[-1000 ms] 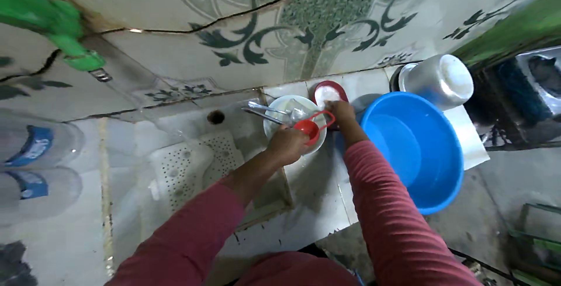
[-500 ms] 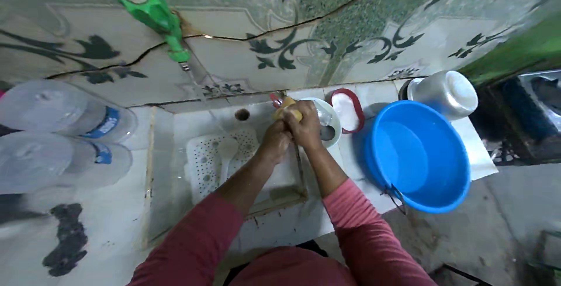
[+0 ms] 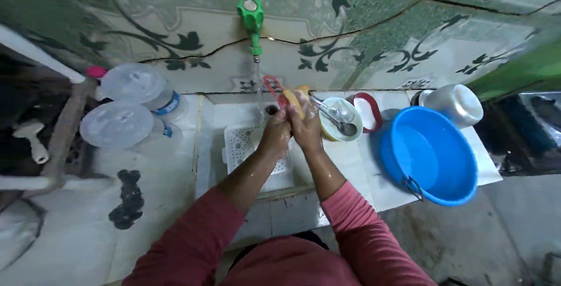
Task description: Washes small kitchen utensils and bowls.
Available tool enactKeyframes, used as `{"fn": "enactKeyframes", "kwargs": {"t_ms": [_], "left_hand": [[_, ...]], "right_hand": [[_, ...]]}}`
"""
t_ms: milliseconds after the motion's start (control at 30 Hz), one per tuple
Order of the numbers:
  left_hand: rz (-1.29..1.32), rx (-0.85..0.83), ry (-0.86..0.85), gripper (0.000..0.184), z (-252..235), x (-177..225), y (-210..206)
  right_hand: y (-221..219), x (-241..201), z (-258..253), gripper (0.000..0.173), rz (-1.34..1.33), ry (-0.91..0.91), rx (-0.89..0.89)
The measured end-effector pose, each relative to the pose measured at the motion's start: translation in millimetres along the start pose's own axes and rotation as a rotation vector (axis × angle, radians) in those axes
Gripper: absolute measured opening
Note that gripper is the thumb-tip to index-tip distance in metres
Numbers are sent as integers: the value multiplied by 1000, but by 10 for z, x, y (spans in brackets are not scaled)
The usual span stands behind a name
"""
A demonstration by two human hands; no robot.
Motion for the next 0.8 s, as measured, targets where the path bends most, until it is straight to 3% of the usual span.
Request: {"fn": "enactKeyframes", "kwargs": {"t_ms": [67,133,233,333,433,500,567,633,733,800], "left_hand": [[-30,-89,-36,30,75,69,95],[10,-193,-45,28,109,107,218],[104,-208,5,29,97,120,399],[58,-16,61,38,29,102,537],[9,-8,131,52,72,80,529],[69,-42,222,56,59,7,533],[104,-63,310,61,26,-49,581],[149,-89,373,68,0,-93,641],[197,-121,359,74,-81,-54,736],[218,-135,363,73,-137,-78,784]], "right_hand": [[-44,-27,-155,39,-83,-107,-46],[-93,27,-273,35,-241,-345,-102],[-154,98,-220,40,-349,-567,60],[-132,-66,-135,35,-61,-270,195],[-293,-360,97,32,229,6,79],[-427,-384,258,28,78,-88,3],[-551,-274,305,30,-155,-340,-106],[-577,-247,304,35,-162,-427,-267],[-533,-364,220,37,154,-137,-612],[-525,-412,207,35,358,174,-705]]}}
Point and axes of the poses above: each hand's wrist, its own z-axis away from the middle knuckle, its own y-axis out of the back of the hand, x = y × z, the point moved 6 cm from there along -z, towards the middle knuckle, and after that the axes turned 15 degrees about x, right-handed, at the moved point
